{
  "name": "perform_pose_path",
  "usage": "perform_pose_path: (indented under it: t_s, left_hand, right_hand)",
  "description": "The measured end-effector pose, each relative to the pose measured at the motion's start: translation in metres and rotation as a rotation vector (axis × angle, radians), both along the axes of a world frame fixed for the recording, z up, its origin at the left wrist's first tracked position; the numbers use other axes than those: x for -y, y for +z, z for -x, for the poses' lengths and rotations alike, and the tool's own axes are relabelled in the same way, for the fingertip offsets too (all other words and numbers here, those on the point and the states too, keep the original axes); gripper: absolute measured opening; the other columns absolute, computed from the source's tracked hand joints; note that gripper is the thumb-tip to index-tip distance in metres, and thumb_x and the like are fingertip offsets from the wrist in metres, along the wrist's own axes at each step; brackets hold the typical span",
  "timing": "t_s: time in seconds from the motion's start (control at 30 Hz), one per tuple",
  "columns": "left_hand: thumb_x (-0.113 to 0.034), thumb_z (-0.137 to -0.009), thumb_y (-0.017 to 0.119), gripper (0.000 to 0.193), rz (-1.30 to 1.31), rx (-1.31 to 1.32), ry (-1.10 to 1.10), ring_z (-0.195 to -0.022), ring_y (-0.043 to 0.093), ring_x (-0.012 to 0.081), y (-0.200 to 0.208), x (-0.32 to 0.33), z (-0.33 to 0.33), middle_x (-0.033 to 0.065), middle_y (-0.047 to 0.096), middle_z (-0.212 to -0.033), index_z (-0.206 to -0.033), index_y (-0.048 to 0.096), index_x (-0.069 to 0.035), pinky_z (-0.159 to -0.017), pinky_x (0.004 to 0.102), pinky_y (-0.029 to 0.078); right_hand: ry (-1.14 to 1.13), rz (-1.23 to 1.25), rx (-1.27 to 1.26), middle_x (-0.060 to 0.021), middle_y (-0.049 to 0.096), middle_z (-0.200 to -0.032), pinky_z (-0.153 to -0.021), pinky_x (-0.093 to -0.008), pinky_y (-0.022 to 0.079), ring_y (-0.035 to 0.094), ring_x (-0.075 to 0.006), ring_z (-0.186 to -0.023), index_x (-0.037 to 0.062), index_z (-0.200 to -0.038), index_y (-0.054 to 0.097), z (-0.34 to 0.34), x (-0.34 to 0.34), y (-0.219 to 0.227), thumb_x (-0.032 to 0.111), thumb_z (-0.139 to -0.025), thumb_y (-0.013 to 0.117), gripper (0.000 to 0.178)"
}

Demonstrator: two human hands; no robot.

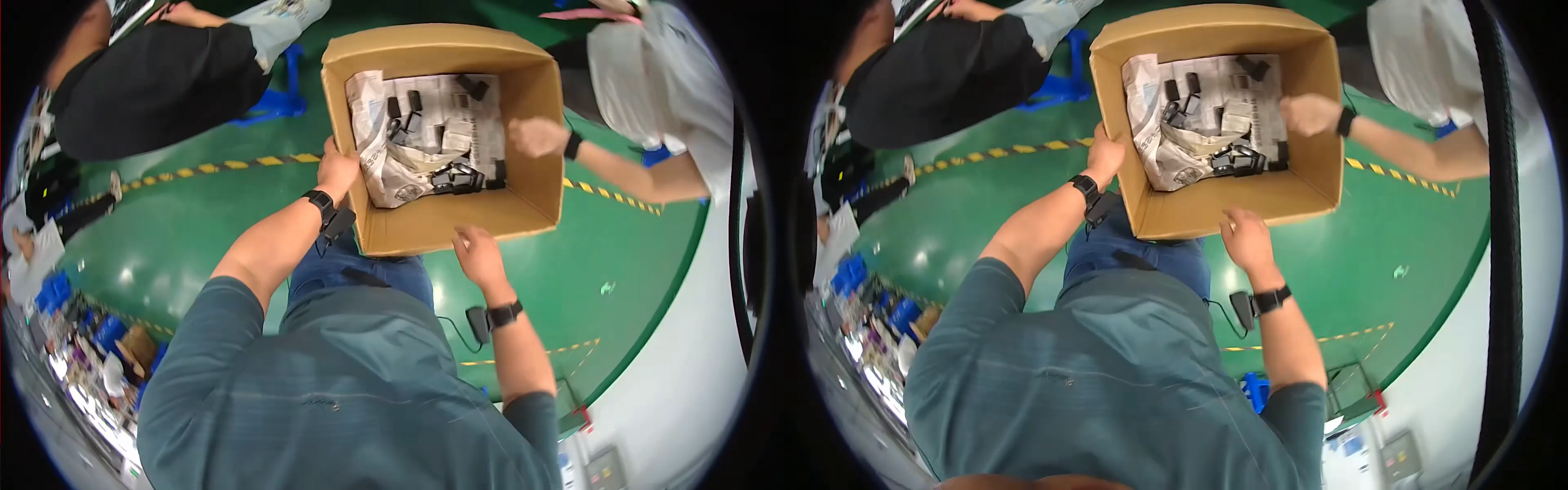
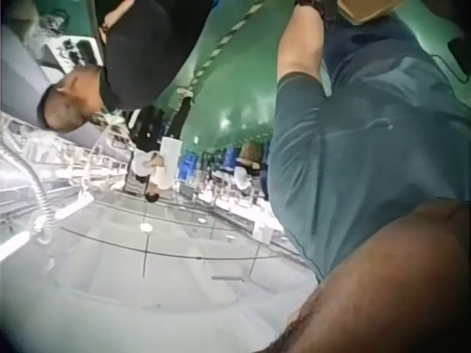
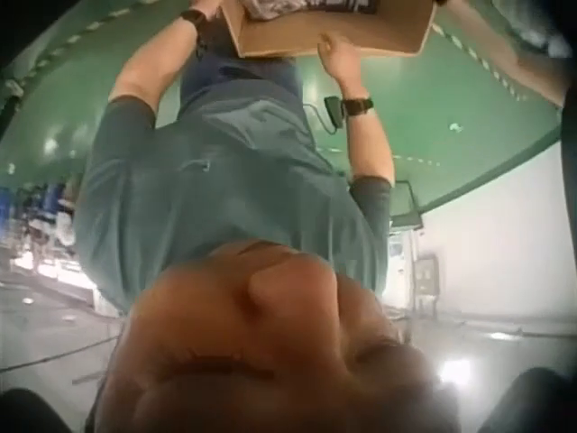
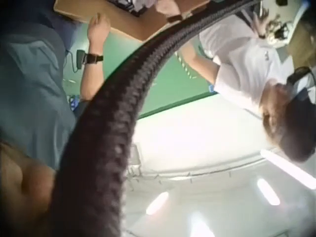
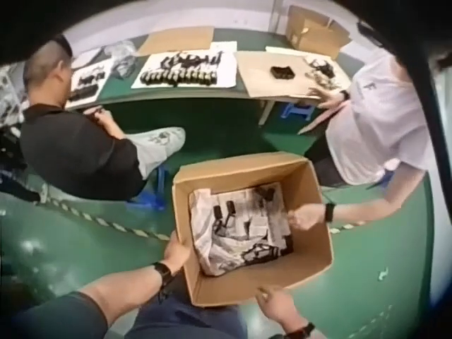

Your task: The person picks up a black plastic housing from a cardboard box, turns it over, and fits a smaller black component into it before placing the assembled unit back into the box.

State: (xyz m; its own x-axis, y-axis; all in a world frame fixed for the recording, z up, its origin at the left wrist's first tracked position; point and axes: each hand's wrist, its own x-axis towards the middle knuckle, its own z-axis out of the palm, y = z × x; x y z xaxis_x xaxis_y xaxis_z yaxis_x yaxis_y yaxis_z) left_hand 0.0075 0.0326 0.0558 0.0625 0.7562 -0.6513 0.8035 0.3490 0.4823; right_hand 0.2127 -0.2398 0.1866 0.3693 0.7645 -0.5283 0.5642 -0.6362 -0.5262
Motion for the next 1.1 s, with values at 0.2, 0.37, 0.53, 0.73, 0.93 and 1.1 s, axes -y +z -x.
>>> perform_pose_path:
  t_s: [0.2, 0.37, 0.53, 0.73, 0.93, 1.1]
  left_hand:
    - [-0.022, -0.091, 0.058, 0.051, -0.206, 0.032, 0.141, -0.111, 0.063, 0.0483, 0.006, 0.022, -0.023, 0.0294, 0.067, -0.118, -0.139, 0.051, -0.007, -0.095, 0.0515, 0.051]
    - [-0.019, -0.092, 0.06, 0.049, -0.217, 0.003, 0.135, -0.107, 0.063, 0.0481, 0.006, 0.02, -0.032, 0.0283, 0.068, -0.114, -0.138, 0.052, -0.005, -0.093, 0.0519, 0.052]
    - [-0.02, -0.093, 0.062, 0.049, -0.249, 0.065, 0.121, -0.107, 0.063, 0.048, 0.002, 0.018, -0.017, 0.0287, 0.067, -0.115, -0.138, 0.052, -0.002, -0.094, 0.0521, 0.051]
    - [-0.019, -0.095, 0.063, 0.049, -0.279, 0.157, 0.085, -0.111, 0.062, 0.0468, -0.001, 0.017, -0.009, 0.0302, 0.064, -0.121, -0.136, 0.05, 0.004, -0.096, 0.0505, 0.05]
    - [-0.017, -0.096, 0.062, 0.048, -0.278, 0.239, 0.053, -0.115, 0.06, 0.0461, -0.005, 0.008, -0.001, 0.0298, 0.061, -0.125, -0.137, 0.048, 0.006, -0.098, 0.0496, 0.049]
    - [-0.015, -0.096, 0.061, 0.049, -0.251, 0.319, 0.026, -0.117, 0.058, 0.0457, -0.002, -0.001, -0.014, 0.0286, 0.059, -0.127, -0.139, 0.046, 0.004, -0.098, 0.0501, 0.048]
  right_hand:
    - [0.833, 0.391, -0.047, -0.0214, 0.072, -0.106, -0.09, -0.0487, 0.053, 0.067, -0.0415, -0.102, 0.0021, -0.115, 0.068, -0.064, -0.084, -0.146, 0.025, -0.09, 0.064, 0.034]
    - [0.629, 0.309, -0.256, -0.0224, 0.071, -0.108, -0.091, -0.0481, 0.053, 0.067, -0.0418, -0.104, 0.0017, -0.116, 0.067, -0.034, -0.118, -0.219, 0.023, -0.091, 0.061, 0.034]
    - [0.272, 0.056, -0.045, -0.024, 0.07, -0.112, -0.094, -0.0483, 0.052, 0.066, -0.041, -0.107, 0.004, -0.116, 0.069, -0.012, -0.16, -0.287, 0.024, -0.091, 0.062, 0.033]
    - [0.093, 0.004, 0.01, -0.028, 0.067, -0.12, -0.097, -0.0497, 0.051, 0.063, -0.0445, -0.112, 0.0024, -0.122, 0.065, 0.004, -0.194, -0.351, 0.025, -0.094, 0.06, 0.037]
    - [-0.536, 0.259, 0.049, -0.0349, 0.057, -0.131, -0.1, -0.0511, 0.05, 0.059, -0.0487, -0.118, 0.0025, -0.129, 0.058, 0.028, -0.25, -0.412, 0.027, -0.092, 0.062, 0.045]
    - [-0.852, 0.25, 0.075, -0.0335, 0.058, -0.126, -0.1, -0.0529, 0.05, 0.058, -0.049, -0.12, 0.0009, -0.128, 0.056, 0.004, -0.259, -0.458, 0.033, -0.086, 0.07, 0.055]
